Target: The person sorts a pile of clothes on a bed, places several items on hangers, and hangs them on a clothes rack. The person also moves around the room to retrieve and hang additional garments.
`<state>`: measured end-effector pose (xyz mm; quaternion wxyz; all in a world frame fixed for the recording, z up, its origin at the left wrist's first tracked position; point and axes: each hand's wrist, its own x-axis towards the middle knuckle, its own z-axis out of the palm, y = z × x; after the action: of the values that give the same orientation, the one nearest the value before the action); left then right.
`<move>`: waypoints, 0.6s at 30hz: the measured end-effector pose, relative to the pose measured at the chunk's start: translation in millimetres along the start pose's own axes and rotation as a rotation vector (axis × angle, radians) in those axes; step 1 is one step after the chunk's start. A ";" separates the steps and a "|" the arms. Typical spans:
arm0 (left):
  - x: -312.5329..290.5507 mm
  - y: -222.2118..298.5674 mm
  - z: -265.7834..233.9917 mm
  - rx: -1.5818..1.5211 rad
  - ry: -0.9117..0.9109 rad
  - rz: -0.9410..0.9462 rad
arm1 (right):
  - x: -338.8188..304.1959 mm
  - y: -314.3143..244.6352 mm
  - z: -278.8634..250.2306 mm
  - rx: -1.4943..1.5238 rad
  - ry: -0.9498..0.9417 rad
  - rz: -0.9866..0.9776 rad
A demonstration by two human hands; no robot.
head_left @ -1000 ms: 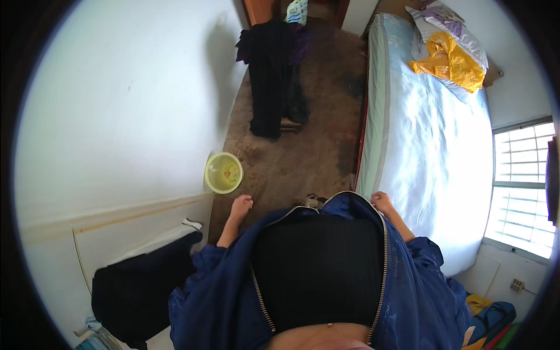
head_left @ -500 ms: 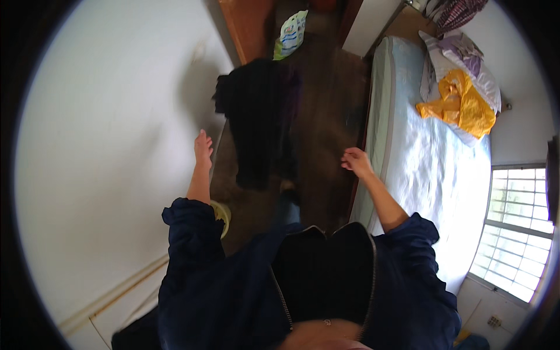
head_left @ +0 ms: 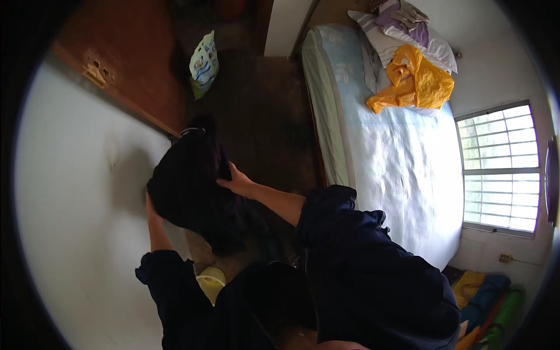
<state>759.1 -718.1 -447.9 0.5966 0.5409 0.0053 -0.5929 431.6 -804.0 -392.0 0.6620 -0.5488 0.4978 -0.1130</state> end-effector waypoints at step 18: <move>-161.9 -35.7 -108.3 -0.007 0.779 0.141 | 62.0 15.8 113.8 -0.113 -0.694 -0.385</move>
<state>754.4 -523.7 -410.9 0.5911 0.7224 0.1960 -0.3006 544.2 -771.3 -449.6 0.7262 -0.6732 0.1382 -0.0151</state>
